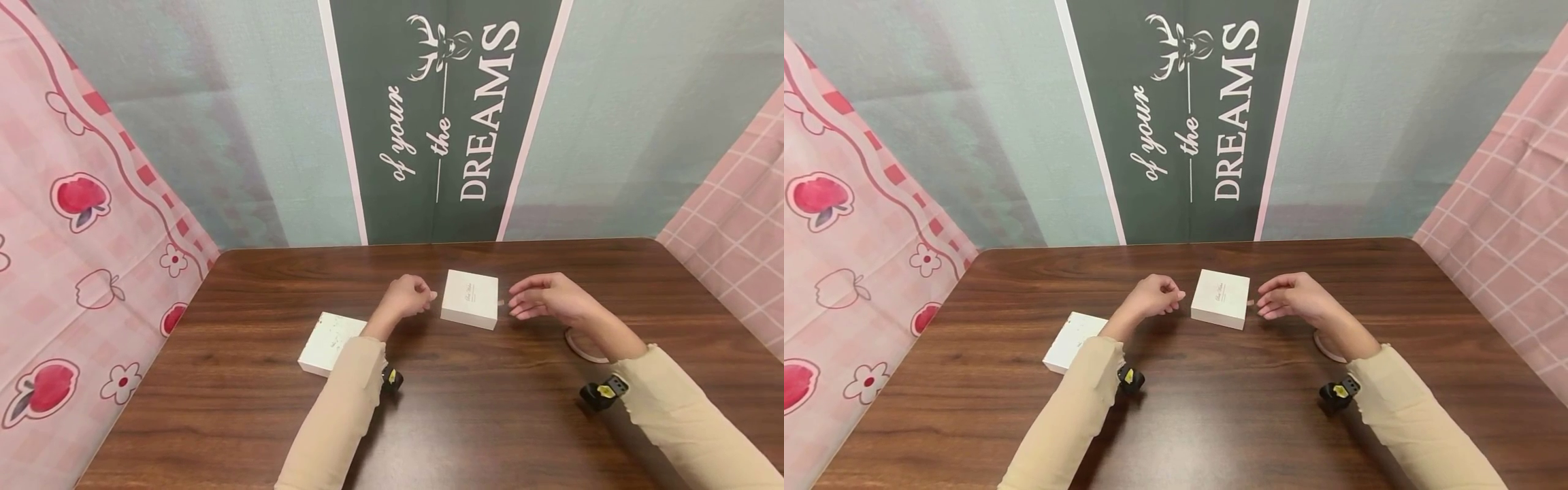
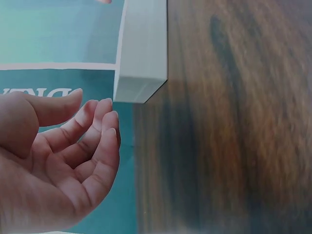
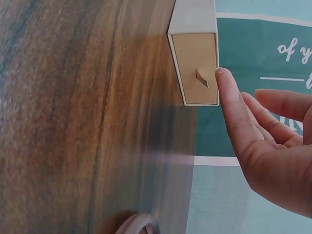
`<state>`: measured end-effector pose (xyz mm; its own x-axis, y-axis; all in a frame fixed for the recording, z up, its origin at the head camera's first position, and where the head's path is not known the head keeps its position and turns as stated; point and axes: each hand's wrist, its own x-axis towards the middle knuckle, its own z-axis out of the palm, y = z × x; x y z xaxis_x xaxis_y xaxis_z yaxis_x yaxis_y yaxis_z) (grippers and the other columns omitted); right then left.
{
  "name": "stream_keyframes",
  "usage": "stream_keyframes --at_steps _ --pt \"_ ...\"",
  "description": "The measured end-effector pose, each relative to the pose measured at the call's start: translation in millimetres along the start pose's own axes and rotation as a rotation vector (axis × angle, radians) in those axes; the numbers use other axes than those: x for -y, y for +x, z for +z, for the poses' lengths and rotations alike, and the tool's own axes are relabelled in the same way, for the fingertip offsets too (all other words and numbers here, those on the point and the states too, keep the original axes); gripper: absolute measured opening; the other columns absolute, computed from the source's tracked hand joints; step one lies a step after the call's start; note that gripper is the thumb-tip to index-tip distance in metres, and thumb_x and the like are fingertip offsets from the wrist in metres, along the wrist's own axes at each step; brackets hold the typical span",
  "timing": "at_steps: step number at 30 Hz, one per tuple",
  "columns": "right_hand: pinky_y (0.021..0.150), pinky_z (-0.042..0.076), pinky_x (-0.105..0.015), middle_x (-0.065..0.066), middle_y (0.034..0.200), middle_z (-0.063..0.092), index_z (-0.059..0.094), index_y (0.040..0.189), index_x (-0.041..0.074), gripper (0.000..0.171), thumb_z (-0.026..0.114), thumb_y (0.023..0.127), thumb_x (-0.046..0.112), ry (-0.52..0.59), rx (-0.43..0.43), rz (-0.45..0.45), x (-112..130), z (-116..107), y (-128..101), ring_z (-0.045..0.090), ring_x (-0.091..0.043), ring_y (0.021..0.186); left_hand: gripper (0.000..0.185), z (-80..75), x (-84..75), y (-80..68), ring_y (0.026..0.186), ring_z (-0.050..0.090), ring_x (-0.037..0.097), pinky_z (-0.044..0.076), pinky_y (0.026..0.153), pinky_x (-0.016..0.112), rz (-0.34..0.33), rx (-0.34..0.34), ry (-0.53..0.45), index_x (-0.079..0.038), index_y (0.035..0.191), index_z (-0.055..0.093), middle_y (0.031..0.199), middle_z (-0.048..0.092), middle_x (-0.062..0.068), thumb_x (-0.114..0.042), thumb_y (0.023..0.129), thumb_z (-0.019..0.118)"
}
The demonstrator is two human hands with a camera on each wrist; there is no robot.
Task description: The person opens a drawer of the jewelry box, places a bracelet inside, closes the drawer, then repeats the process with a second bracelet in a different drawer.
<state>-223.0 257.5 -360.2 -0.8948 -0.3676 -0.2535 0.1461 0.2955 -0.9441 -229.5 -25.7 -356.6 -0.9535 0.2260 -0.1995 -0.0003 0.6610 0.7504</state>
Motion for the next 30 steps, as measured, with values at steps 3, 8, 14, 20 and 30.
stream_keyframes --at_steps 3,8,14,20,30 --pt "0.078 0.049 -0.045 -0.032 0.099 0.058 0.037 0.120 -0.022 0.036 0.044 0.094 0.001 -0.001 0.003 -0.007 1 0 -1 0.063 -0.034 0.086 0.018 -6.3 2.9 -2.6 0.066 0.055 0.016 0.047 0.061 0.026 0.004 -0.005 -0.022 -0.007 0.080 0.061 0.072 0.062 0.005 -0.023 0.088 0.063" --pt "0.075 0.051 -0.042 -0.028 0.096 0.061 0.037 0.119 -0.023 0.037 0.046 0.094 0.002 0.006 0.014 -0.010 1 0 -3 0.064 -0.029 0.082 0.019 -16.4 6.8 -8.2 0.067 0.056 0.016 0.047 0.062 0.027 0.020 0.000 -0.025 -0.007 0.081 0.061 0.076 0.064 0.008 -0.024 0.088 0.062" --pt "0.073 0.052 -0.039 -0.026 0.094 0.061 0.038 0.119 -0.022 0.037 0.047 0.094 0.003 0.009 0.024 -0.010 0 0 -4 0.065 -0.028 0.081 0.019 -27.8 10.2 -16.4 0.070 0.058 0.015 0.047 0.065 0.027 0.057 0.017 -0.016 -0.006 0.086 0.061 0.079 0.065 0.008 -0.024 0.088 0.062" --pt "0.071 0.052 -0.039 -0.026 0.093 0.062 0.039 0.117 -0.023 0.036 0.047 0.094 0.003 0.000 0.043 -0.036 -4 0 -3 0.065 -0.028 0.080 0.018 -40.8 13.9 -26.7 0.069 0.060 0.015 0.047 0.062 0.026 0.100 0.004 -0.003 -0.005 0.087 0.061 0.082 0.066 0.012 -0.023 0.089 0.061" --pt "0.072 0.052 -0.039 -0.026 0.093 0.062 0.040 0.117 -0.022 0.038 0.049 0.093 0.005 -0.007 0.041 -0.019 -4 1 -4 0.065 -0.027 0.079 0.014 -67.2 23.7 -45.7 0.071 0.059 0.017 0.048 0.062 0.026 0.109 -0.009 -0.008 -0.003 0.088 0.060 0.082 0.065 0.013 -0.017 0.089 0.060"
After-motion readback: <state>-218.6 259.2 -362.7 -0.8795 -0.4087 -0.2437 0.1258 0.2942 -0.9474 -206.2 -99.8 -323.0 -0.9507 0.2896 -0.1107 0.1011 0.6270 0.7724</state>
